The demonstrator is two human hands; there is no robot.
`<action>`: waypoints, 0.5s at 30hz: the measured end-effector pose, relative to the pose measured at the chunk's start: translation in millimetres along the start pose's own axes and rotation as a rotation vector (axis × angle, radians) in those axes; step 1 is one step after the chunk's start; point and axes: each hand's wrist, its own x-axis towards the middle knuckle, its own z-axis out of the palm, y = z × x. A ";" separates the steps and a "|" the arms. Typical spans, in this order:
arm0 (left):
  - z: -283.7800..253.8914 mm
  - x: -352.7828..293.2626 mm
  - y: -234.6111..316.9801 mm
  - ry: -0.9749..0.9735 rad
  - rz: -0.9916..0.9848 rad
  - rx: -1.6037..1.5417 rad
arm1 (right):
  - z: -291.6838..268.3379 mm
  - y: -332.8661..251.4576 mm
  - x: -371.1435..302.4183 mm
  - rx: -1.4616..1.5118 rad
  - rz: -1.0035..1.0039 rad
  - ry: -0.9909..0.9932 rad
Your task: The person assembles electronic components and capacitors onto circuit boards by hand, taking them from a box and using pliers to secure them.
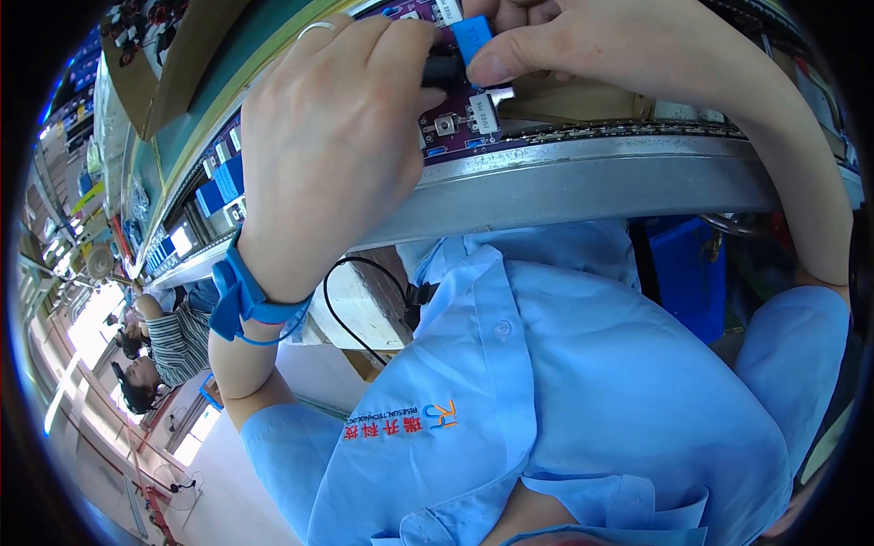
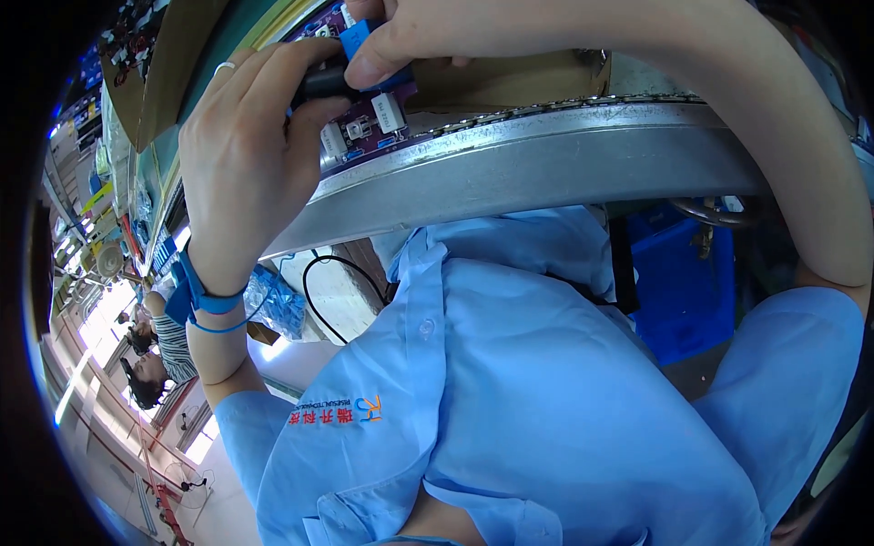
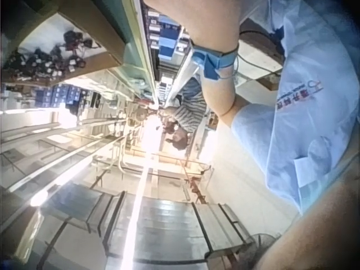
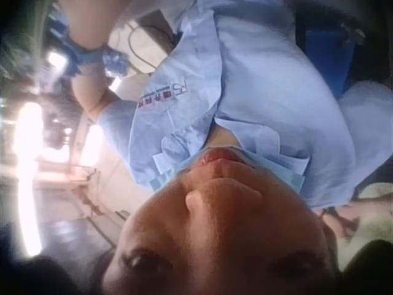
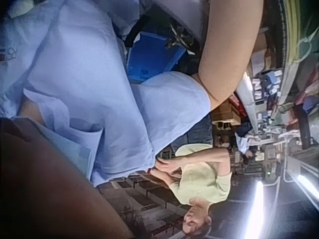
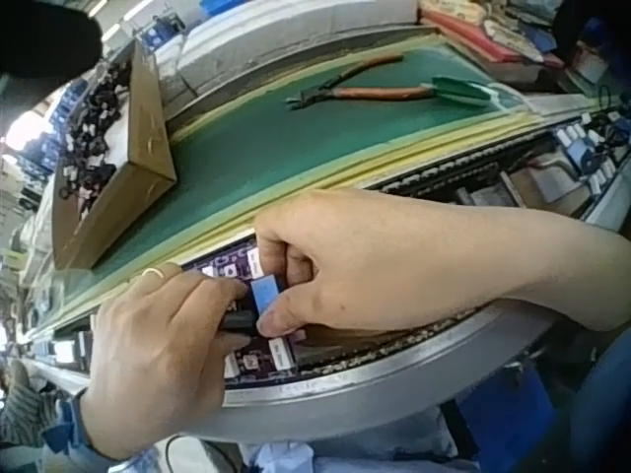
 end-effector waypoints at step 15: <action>-13.4 -2.4 6.8 0.030 -0.036 0.000 | 16.9 35.3 7.8 0.229 -0.245 0.134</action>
